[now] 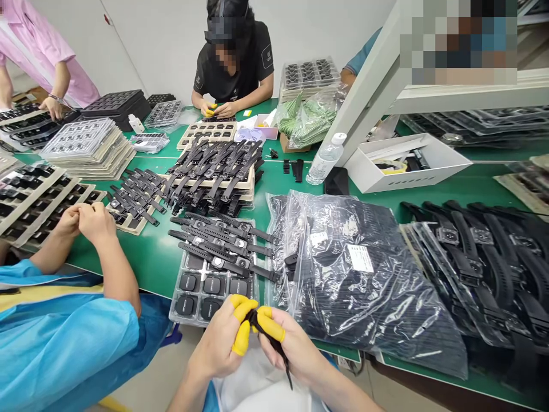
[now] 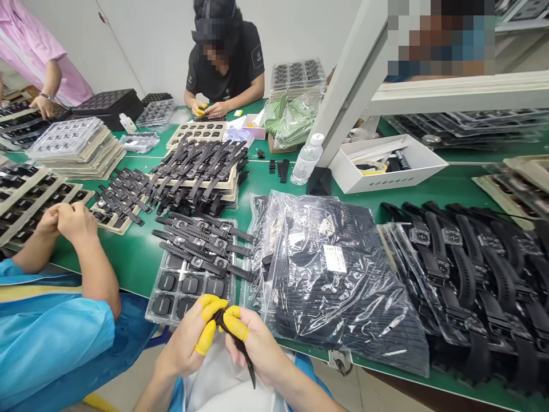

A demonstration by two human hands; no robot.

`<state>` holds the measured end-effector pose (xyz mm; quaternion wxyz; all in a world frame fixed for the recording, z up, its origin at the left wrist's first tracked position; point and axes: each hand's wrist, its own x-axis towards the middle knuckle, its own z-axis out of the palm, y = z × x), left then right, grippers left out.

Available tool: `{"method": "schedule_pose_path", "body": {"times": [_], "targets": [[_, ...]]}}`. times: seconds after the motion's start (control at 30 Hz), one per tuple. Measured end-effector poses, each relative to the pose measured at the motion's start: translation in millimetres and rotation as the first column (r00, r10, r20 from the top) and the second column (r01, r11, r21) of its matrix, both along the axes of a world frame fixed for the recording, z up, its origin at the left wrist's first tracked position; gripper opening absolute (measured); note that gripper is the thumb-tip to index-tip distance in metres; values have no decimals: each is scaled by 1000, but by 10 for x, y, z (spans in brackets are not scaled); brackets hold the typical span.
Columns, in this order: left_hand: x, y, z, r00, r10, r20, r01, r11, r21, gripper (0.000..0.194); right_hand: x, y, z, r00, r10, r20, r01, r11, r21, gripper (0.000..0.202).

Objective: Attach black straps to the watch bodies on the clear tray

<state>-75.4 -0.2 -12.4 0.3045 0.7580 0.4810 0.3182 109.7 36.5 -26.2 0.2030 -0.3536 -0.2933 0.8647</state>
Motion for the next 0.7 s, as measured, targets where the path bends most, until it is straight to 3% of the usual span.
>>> {"method": "schedule_pose_path", "body": {"times": [0.2, 0.4, 0.7], "targets": [[-54, -1, 48, 981, -22, -193, 23, 1000, 1, 37, -6, 16, 13, 998, 64, 29, -63, 998, -14, 59], [-57, -9, 23, 997, -36, -73, 36, 999, -4, 39, -9, -3, 25, 999, 44, 22, -44, 999, 8, 59], [-41, -11, 8, 993, -27, -113, 28, 1000, 5, 40, -8, 2, 14, 999, 33, 28, -33, 999, 5, 57]]}}
